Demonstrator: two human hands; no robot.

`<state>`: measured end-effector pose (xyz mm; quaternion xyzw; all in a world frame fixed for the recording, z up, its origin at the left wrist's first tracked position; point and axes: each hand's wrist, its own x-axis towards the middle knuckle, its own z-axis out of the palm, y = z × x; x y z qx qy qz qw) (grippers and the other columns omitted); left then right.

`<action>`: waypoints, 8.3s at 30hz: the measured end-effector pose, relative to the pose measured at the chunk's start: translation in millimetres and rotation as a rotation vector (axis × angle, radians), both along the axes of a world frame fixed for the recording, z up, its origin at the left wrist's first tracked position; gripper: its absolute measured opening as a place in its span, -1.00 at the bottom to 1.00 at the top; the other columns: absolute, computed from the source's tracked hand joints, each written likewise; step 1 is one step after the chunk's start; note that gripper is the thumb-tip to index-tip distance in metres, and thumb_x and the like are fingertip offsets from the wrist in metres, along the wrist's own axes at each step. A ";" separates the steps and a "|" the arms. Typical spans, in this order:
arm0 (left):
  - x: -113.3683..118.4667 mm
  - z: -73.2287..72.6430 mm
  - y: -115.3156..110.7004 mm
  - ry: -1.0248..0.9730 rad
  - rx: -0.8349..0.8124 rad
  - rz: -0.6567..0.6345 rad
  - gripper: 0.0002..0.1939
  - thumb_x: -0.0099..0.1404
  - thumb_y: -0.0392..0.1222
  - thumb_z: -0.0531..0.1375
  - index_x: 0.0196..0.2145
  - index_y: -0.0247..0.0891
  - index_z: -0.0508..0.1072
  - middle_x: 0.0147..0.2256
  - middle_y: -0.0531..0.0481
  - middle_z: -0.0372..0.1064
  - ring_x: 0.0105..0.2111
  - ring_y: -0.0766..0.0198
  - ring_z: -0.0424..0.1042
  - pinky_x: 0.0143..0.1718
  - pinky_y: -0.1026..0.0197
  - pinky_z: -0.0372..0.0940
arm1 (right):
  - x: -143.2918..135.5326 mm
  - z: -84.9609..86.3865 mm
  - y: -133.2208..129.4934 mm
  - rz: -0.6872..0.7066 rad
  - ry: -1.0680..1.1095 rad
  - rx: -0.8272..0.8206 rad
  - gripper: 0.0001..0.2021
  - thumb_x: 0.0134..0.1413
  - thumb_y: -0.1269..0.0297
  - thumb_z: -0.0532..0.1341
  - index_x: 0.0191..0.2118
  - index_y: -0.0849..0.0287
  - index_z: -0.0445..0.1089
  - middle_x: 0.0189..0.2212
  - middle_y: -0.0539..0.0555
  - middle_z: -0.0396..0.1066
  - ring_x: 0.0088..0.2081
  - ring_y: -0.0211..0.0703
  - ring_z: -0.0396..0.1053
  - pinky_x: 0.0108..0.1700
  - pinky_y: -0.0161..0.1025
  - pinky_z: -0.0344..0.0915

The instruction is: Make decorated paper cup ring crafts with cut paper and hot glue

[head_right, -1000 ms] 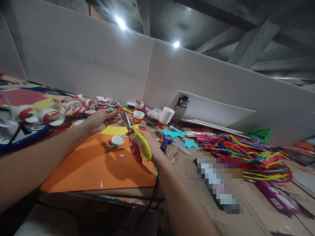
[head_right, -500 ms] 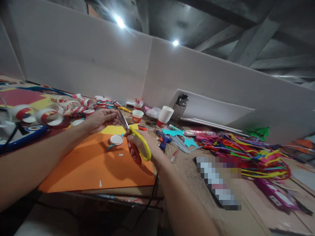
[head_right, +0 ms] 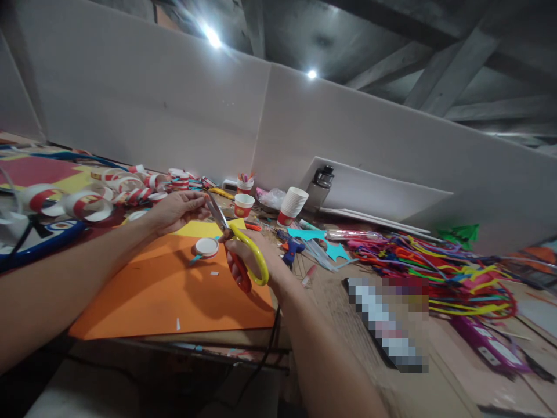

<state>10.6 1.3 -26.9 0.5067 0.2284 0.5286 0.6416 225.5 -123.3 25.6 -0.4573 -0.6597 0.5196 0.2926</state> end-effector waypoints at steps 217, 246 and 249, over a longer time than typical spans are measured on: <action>34.1 2.1 -42.6 0.727 0.363 -0.020 -0.85 0.14 -0.12 0.29 -0.38 -0.22 0.63 -0.49 -0.02 0.52 -0.48 0.29 0.45 -0.41 0.30 0.29 | -3.0 -43.2 24.1 -0.326 -0.673 0.814 -0.82 0.26 0.35 0.11 -0.37 0.19 0.38 -0.32 0.10 0.40 -0.28 -0.17 0.30 -0.23 -0.26 0.15; 18.3 5.1 -25.4 0.299 -0.088 0.110 -0.72 0.01 -0.04 0.38 -0.45 -0.34 0.52 -0.46 -0.02 0.41 -0.43 0.37 0.35 -0.45 0.33 0.16 | 11.8 -50.9 23.9 -0.246 -0.998 0.521 -0.74 0.00 0.30 0.25 -0.14 0.25 0.39 -0.33 0.29 0.48 -0.31 0.04 0.45 -0.31 -0.17 0.26; 18.2 9.1 -27.0 0.249 -0.096 0.117 -0.73 0.01 -0.07 0.38 -0.46 -0.35 0.51 -0.46 -0.03 0.41 -0.41 0.35 0.37 -0.46 0.34 0.17 | 12.3 -44.1 24.3 -0.299 -0.825 0.471 -0.64 -0.02 0.37 0.22 -0.03 0.22 0.37 -0.26 0.25 0.49 -0.28 0.01 0.44 -0.29 -0.19 0.27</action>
